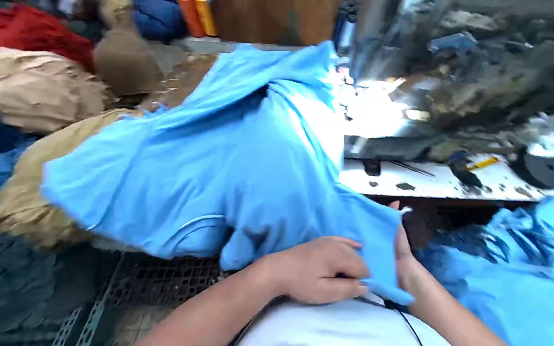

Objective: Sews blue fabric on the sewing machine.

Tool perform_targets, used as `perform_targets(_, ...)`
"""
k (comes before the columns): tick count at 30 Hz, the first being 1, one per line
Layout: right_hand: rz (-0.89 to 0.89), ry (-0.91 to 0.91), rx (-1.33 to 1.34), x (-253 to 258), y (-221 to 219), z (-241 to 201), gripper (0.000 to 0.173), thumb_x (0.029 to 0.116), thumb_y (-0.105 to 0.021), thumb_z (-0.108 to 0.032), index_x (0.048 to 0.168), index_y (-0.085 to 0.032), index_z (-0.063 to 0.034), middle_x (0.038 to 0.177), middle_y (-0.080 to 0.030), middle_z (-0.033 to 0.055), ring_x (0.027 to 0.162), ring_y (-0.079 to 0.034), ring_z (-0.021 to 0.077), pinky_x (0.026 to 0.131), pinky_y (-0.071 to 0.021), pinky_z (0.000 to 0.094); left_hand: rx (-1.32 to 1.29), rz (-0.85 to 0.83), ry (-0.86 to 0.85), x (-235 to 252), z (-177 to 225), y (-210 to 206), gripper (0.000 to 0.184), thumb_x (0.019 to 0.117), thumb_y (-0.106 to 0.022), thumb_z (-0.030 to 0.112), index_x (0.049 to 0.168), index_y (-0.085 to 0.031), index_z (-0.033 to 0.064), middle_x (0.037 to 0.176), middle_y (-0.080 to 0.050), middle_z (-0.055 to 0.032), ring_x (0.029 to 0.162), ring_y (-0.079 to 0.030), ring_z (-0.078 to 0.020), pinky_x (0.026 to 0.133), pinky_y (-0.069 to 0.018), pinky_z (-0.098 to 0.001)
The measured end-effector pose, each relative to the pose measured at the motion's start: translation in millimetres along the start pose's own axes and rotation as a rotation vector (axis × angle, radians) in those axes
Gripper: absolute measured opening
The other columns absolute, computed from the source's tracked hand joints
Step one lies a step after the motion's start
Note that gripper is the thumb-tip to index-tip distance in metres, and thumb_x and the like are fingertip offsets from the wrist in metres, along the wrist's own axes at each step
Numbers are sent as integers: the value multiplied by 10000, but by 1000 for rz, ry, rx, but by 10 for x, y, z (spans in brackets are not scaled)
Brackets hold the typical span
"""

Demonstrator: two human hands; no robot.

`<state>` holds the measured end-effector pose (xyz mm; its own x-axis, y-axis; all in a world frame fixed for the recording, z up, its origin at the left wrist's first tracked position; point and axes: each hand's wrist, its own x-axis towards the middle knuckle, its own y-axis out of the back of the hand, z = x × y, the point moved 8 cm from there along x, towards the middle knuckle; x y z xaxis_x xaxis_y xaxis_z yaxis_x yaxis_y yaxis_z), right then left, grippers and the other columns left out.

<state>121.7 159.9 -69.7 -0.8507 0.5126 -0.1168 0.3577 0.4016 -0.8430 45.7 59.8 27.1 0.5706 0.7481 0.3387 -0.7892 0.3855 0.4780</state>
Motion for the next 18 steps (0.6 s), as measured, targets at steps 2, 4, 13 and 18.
perform_targets(2, 33, -72, -299, -174, -12, -34, 209, 938, -697, -410, 884, -744, -215, 722, -699, -76, 580, -610, -33, 519, -511, 155, 15, 14, 2, -234, -4, -23, 371, 1067, -437, 233, 981, -730, 23, 975, -750, -65, 1067, -695, -145, 1220, -332, -463)
perform_targets(4, -44, -140, -577, -243, -133, -83, 126, 934, -685, -204, 824, -723, -155, 612, -661, -57, 459, -552, -4, 425, -446, 162, 38, 73, 1, -399, -25, -5, 358, 1065, -436, 246, 971, -725, 57, 971, -750, -24, 1040, -697, -99, 1221, -346, -458)
perform_targets(13, -244, 387, -1048, -163, -652, 44, 196, 983, -648, -92, 881, -662, 75, 770, -641, 69, 694, -587, 31, 648, -491, 182, 121, 695, 326, -656, -313, 77, 537, 726, -884, 546, 1121, -678, 246, 1086, -685, 126, 1020, -661, -11, 865, -584, -213)
perform_targets(18, -236, 557, -1225, -116, -858, 36, 276, 974, -673, -149, 776, -635, 40, 698, -588, 94, 677, -559, 111, 628, -443, 246, 132, 742, 404, -604, -221, 102, 457, 762, -898, 396, 1116, -681, 205, 986, -720, 140, 831, -678, 25, 701, -593, -165)
